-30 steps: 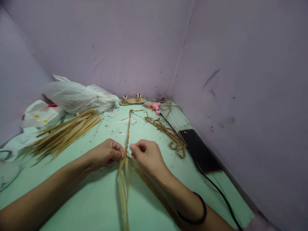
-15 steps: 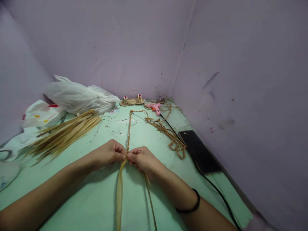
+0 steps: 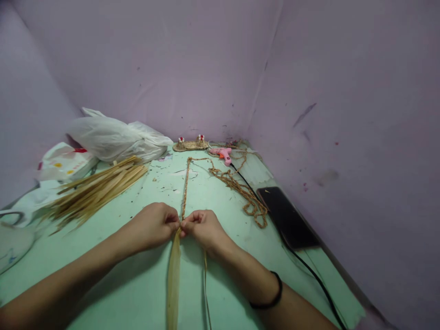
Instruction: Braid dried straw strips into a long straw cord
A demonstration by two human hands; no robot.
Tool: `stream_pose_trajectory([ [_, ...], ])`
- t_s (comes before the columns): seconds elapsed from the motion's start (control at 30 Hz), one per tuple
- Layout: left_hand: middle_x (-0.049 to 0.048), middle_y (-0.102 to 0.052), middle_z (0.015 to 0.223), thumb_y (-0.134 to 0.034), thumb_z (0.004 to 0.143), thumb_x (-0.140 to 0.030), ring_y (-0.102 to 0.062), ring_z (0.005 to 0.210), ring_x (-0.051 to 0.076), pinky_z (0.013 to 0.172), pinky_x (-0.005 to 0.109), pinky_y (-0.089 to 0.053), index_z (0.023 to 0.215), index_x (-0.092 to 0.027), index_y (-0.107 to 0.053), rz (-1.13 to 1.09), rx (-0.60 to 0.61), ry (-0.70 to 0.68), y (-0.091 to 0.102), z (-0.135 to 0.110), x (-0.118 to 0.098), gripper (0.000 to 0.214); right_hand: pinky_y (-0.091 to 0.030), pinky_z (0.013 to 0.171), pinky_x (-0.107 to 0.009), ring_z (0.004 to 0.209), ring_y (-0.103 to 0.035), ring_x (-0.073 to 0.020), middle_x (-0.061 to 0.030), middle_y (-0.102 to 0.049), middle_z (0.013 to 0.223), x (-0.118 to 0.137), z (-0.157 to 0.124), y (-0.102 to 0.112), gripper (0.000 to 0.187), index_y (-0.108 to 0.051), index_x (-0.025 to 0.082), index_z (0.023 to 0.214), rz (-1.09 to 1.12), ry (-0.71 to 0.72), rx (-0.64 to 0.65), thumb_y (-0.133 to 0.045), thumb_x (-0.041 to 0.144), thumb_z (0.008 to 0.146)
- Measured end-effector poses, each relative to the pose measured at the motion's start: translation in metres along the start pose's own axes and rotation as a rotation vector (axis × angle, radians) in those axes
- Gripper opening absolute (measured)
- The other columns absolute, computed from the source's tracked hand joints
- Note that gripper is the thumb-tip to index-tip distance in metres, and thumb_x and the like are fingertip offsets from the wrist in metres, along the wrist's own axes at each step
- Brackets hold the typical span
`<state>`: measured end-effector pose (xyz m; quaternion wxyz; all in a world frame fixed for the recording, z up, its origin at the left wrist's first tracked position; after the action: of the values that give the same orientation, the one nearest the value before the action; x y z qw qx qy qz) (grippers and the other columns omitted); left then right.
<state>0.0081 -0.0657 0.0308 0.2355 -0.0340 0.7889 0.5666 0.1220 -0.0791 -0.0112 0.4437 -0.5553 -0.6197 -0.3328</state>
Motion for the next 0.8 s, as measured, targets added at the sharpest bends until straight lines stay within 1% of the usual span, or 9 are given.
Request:
stream_pose_trajectory([
  [0.1, 0.0067, -0.056, 0.057, -0.045, 0.065, -0.034, -0.044, 0.052, 0.014, 0.049, 0.024, -0.023, 0.06, -0.018, -0.063, 0.141, -0.073, 0.004, 0.003, -0.006, -0.006, 0.025, -0.024, 0.041, -0.019, 0.039, -0.04, -0.0048, 0.0018, -0.056, 0.045, 0.0, 0.0, -0.001, 0.01, -0.053, 0.014, 0.051, 0.032, 0.016, 0.002, -0.058, 0.016, 0.059],
  [0.2, 0.0081, -0.058, 0.06, -0.046, 0.066, -0.035, -0.046, 0.053, 0.015, 0.05, 0.024, -0.024, 0.061, -0.018, -0.064, 0.182, -0.057, 0.0, 0.006, -0.005, -0.004, 0.025, -0.025, 0.041, -0.019, 0.039, -0.04, -0.0048, 0.0017, -0.056, 0.046, -0.001, 0.0, 0.0, 0.011, -0.053, 0.014, 0.05, 0.048, 0.037, 0.01, -0.059, 0.018, 0.059],
  [0.37, 0.0043, -0.058, 0.055, -0.047, 0.062, -0.031, -0.046, 0.051, 0.013, 0.049, 0.023, -0.027, 0.06, -0.017, -0.064, -0.001, 0.034, -0.022, 0.01, 0.001, 0.004, 0.022, -0.023, 0.04, -0.019, 0.036, -0.036, -0.0033, 0.0029, -0.055, 0.044, -0.001, 0.0, 0.001, 0.012, -0.053, 0.014, 0.051, 0.04, 0.024, 0.003, -0.06, 0.018, 0.059],
  [0.47, 0.0021, -0.055, 0.049, -0.045, 0.062, -0.03, -0.044, 0.047, 0.011, 0.046, 0.022, -0.028, 0.059, -0.015, -0.064, -0.17, 0.142, 0.006, 0.006, 0.0, 0.003, 0.024, -0.022, 0.039, -0.019, 0.035, -0.034, -0.0025, 0.0029, -0.055, 0.044, -0.002, 0.001, 0.002, 0.01, -0.054, 0.013, 0.051, 0.062, 0.028, 0.01, -0.06, 0.017, 0.058],
  [0.53, 0.0016, -0.054, 0.048, -0.044, 0.063, -0.03, -0.044, 0.045, 0.011, 0.045, 0.021, -0.029, 0.059, -0.014, -0.063, -0.251, 0.175, 0.023, 0.002, -0.001, 0.0, 0.025, -0.021, 0.039, -0.019, 0.035, -0.033, -0.0022, 0.0027, -0.056, 0.045, -0.002, 0.002, 0.002, 0.008, -0.054, 0.013, 0.053, 0.089, 0.03, 0.013, -0.06, 0.016, 0.057],
  [0.6, 0.0019, -0.054, 0.049, -0.044, 0.064, -0.03, -0.044, 0.046, 0.01, 0.045, 0.021, -0.029, 0.056, -0.014, -0.062, -0.25, 0.154, 0.012, 0.0, -0.003, -0.003, 0.025, -0.021, 0.039, -0.019, 0.035, -0.033, -0.0021, 0.0031, -0.055, 0.044, -0.003, 0.002, 0.002, 0.007, -0.054, 0.013, 0.052, 0.118, 0.025, 0.009, -0.06, 0.015, 0.056],
  [0.67, 0.0031, -0.054, 0.051, -0.043, 0.066, -0.03, -0.045, 0.048, 0.011, 0.045, 0.022, -0.028, 0.054, -0.014, -0.06, -0.158, 0.094, -0.002, -0.002, -0.006, -0.008, 0.026, -0.021, 0.039, -0.019, 0.034, -0.032, -0.002, 0.0039, -0.053, 0.042, -0.004, 0.002, 0.002, 0.009, -0.054, 0.013, 0.051, 0.135, 0.015, -0.008, -0.061, 0.015, 0.054],
  [0.73, 0.005, -0.056, 0.055, -0.042, 0.068, -0.028, -0.048, 0.051, 0.014, 0.048, 0.024, -0.029, 0.057, -0.014, -0.06, -0.014, 0.005, -0.009, -0.005, -0.012, -0.014, 0.026, -0.021, 0.039, -0.019, 0.034, -0.031, -0.0019, 0.0045, -0.052, 0.041, -0.004, 0.002, 0.003, 0.008, -0.054, 0.012, 0.052, 0.142, 0.007, -0.032, -0.062, 0.015, 0.053],
  [0.8, 0.0078, -0.058, 0.061, -0.04, 0.07, -0.026, -0.051, 0.057, 0.017, 0.052, 0.026, -0.031, 0.066, -0.014, -0.062, 0.113, -0.075, -0.016, -0.009, -0.019, -0.021, 0.025, -0.02, 0.039, -0.019, 0.035, -0.031, -0.002, 0.0052, -0.05, 0.04, -0.006, 0.001, 0.004, 0.009, -0.056, 0.012, 0.054, 0.155, -0.002, -0.047, -0.064, 0.016, 0.053],
])
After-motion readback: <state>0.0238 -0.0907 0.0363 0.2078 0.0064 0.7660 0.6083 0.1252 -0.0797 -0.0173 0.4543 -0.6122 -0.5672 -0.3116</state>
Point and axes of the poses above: each hand's wrist, its own z-axis towards the middle knuckle, its own y-axis out of the back of the hand, x = y × z, the point moved 4 cm from there along z, towards the middle knuckle
